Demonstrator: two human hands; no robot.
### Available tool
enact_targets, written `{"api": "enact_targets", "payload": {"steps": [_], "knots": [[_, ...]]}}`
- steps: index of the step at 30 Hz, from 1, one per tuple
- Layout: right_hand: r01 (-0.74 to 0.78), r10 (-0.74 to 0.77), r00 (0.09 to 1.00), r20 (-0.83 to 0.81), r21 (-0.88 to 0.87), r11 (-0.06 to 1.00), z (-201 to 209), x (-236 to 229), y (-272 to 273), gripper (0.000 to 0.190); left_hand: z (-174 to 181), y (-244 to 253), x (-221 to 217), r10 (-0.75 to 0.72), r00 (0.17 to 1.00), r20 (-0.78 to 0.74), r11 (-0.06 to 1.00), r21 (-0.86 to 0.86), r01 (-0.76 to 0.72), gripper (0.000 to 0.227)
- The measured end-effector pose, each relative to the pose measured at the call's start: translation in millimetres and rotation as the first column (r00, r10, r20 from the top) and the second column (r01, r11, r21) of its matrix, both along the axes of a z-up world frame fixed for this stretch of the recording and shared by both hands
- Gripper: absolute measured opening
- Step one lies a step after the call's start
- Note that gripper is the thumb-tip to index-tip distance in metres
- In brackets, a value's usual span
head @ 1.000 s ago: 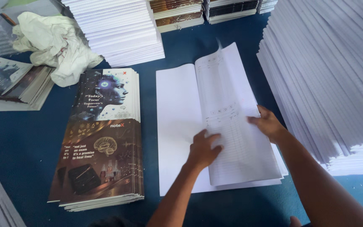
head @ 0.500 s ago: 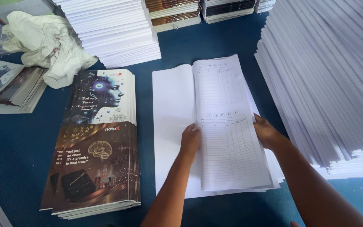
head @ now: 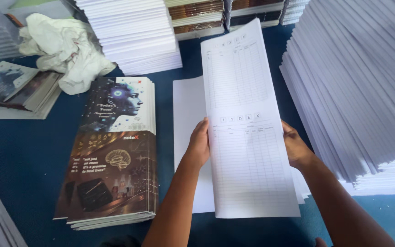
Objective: The person assembles notebooks by inserting printed index sheets into printed covers. They repeatedly pick a cover, insert an index sheet, and place the completed notebook on a stack. The person also handles loose white paper sheets and stacks them separately.
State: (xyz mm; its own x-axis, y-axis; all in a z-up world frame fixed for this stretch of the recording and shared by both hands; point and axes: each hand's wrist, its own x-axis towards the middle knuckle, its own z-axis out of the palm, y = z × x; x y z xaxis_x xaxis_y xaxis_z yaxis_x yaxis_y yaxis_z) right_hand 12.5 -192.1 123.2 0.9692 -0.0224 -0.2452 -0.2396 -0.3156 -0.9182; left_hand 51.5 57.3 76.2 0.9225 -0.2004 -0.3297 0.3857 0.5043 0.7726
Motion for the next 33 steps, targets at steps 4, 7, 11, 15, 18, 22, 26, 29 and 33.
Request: {"api": "enact_targets", "payload": {"steps": [4, 7, 11, 15, 18, 22, 26, 29, 33], "knots": [[-0.037, 0.032, 0.995, 0.097, 0.054, 0.998, 4, -10, -1, 0.047, 23, -1, -9, -0.026, 0.999, -0.043, 0.993, 0.118, 0.031, 0.058], [-0.041, 0.025, 0.992, 0.122, 0.128, 0.991, 2, -14, -3, 0.045, 25, 0, -19, -0.019, 0.992, 0.122, 0.994, 0.105, 0.006, 0.057], [-0.057, 0.04, 0.99, 0.138, 0.118, 0.991, 0, -17, -5, 0.045, 22, 2, -27, -0.017, 0.988, 0.151, 0.993, 0.12, -0.001, 0.055], [-0.059, 0.051, 0.986, 0.156, 0.042, 0.997, 0, -15, -1, 0.047, 25, 5, -35, -0.024, 0.995, 0.094, 0.988, 0.155, 0.009, 0.052], [-0.1, 0.079, 0.979, 0.188, 0.107, 0.989, 2, -16, 1, 0.05, 29, 7, -39, -0.016, 0.996, 0.085, 0.992, 0.128, 0.005, 0.052], [-0.072, 0.06, 0.987, 0.151, 0.075, 0.995, 8, -19, 3, 0.05, 31, 6, -41, -0.002, 0.998, 0.059, 0.988, 0.155, -0.007, 0.055], [-0.056, 0.045, 0.988, 0.15, 0.076, 0.995, 13, -20, 6, 0.051, 30, 4, -38, 0.014, 0.995, 0.096, 0.996, 0.081, -0.022, 0.057], [-0.068, 0.054, 0.984, 0.167, 0.079, 0.995, 13, -20, 6, 0.052, 30, 5, -34, 0.003, 0.998, 0.068, 0.999, 0.046, -0.006, 0.058], [-0.016, 0.01, 0.994, 0.107, 0.057, 0.998, 11, -18, 5, 0.051, 32, 6, -32, -0.011, 0.998, 0.057, 0.999, 0.032, 0.009, 0.062]]}}
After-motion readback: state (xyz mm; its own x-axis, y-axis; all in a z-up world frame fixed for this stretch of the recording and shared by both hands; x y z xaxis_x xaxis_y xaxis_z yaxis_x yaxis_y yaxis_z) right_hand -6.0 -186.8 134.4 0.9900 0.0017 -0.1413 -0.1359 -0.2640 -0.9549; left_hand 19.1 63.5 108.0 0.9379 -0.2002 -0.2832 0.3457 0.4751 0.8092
